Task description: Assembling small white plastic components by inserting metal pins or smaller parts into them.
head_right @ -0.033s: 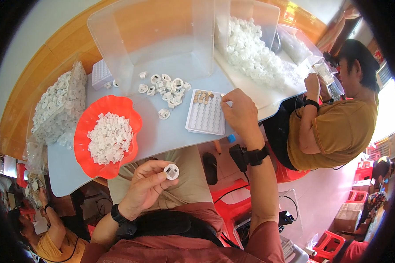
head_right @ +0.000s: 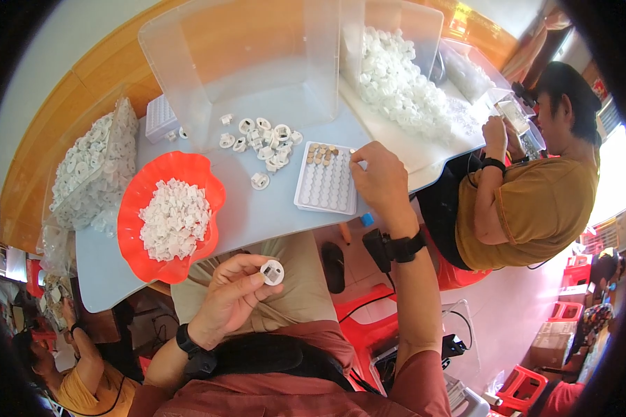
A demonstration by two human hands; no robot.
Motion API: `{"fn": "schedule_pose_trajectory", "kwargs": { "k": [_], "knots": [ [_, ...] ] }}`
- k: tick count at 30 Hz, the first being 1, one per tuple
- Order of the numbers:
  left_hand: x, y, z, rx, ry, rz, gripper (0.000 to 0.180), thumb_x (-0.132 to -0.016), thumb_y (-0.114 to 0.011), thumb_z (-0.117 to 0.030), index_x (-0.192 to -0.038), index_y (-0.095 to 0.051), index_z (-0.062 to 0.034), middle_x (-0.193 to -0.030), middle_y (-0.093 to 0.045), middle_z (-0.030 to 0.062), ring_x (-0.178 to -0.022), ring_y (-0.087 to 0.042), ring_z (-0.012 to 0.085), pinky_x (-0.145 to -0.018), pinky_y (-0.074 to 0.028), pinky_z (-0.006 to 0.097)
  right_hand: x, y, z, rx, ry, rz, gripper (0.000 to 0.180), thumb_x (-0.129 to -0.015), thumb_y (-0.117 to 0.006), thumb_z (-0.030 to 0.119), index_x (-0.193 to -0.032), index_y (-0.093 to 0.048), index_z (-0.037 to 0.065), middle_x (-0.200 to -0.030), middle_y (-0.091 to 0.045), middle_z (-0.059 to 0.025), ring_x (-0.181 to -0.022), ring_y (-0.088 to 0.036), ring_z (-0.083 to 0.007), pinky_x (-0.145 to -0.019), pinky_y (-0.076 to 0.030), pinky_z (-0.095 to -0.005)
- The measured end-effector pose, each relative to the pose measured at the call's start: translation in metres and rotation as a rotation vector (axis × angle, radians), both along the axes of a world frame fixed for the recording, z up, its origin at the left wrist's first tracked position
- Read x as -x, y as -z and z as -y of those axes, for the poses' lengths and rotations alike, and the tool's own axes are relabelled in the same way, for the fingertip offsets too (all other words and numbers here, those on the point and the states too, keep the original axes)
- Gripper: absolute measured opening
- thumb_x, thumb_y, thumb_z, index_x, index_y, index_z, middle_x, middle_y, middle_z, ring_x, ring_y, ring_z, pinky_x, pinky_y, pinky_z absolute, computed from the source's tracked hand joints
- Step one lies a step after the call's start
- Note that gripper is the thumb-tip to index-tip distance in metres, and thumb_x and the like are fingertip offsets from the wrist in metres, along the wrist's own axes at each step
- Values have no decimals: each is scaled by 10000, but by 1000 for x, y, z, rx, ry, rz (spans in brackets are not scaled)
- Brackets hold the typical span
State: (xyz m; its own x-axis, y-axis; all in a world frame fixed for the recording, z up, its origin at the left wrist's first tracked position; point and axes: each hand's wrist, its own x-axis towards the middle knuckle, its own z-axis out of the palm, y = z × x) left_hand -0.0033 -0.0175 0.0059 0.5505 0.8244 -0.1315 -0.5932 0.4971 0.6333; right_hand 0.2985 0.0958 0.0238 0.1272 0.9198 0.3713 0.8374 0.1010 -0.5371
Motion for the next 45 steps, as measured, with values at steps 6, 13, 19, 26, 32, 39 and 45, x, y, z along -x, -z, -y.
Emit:
{"fn": "schedule_pose_trajectory", "kwargs": {
  "k": [6, 13, 19, 26, 32, 39, 45],
  "knots": [
    [-2, 0, -4, -4, 4, -11, 260, -948, -571, 4, -1200, -624, -34, -1184, -653, 134, -1104, -642, 228, -956, -563, 411, 7, -9, -3, 30, 28, 55, 108, -789, -641, 116, -860, -705, 65, -883, -704, -124, -839, -659, -350, -755, -512, -431],
    [-3, -1, -4, -2, -3, -26, 248, -947, -575, 2, -1186, -629, -42, -1194, -649, 131, -1106, -642, 229, -949, -567, 411, 6, -9, 4, -65, -50, -78, 152, -816, -642, 72, -948, -707, 30, -897, -695, -149, -818, -661, -343, -728, -511, -397],
    [-4, 0, -9, -16, -12, -12, 242, -951, -570, -4, -1184, -626, -36, -1189, -650, 131, -1105, -643, 231, -941, -573, 403, 21, -16, 23, -126, -191, -250, 140, -876, -615, -9, -1003, -672, -1, -894, -658, -103, -712, -602, -215, -661, -494, -298],
    [-4, -5, -15, -63, -35, -15, 249, -954, -564, -7, -1196, -618, -27, -1179, -650, 129, -1098, -644, 228, -936, -578, 396, 36, -14, 52, 24, -241, -654, 126, -909, -639, 29, -1031, -662, 7, -862, -658, -43, -744, -590, -109, -675, -475, -259],
    [-6, -7, -14, -71, -32, -19, 255, -958, -565, -17, -1207, -613, -34, -1179, -650, 124, -1097, -644, 223, -930, -582, 392, 51, -20, 71, 119, -327, -781, 159, -932, -641, 45, -1078, -668, -13, -936, -676, -49, -837, -623, -101, -733, -519, -253],
    [-8, -6, -12, -45, -47, -17, 255, -958, -567, -21, -1208, -615, -40, -1173, -653, 120, -1097, -645, 226, -927, -582, 393, 64, -17, 86, 182, -415, -1078, 176, -929, -637, 10, -1088, -662, -61, -976, -674, -73, -895, -641, -119, -819, -583, -301],
    [-8, -8, -11, -67, -51, -15, 272, -959, -569, -24, -1227, -606, -43, -1176, -650, 116, -1100, -646, 227, -929, -585, 384, 75, -12, 99, 128, -522, -1074, 162, -909, -653, -10, -1062, -678, -55, -988, -679, -75, -879, -651, -131, -812, -563, -280]
  ]
}}
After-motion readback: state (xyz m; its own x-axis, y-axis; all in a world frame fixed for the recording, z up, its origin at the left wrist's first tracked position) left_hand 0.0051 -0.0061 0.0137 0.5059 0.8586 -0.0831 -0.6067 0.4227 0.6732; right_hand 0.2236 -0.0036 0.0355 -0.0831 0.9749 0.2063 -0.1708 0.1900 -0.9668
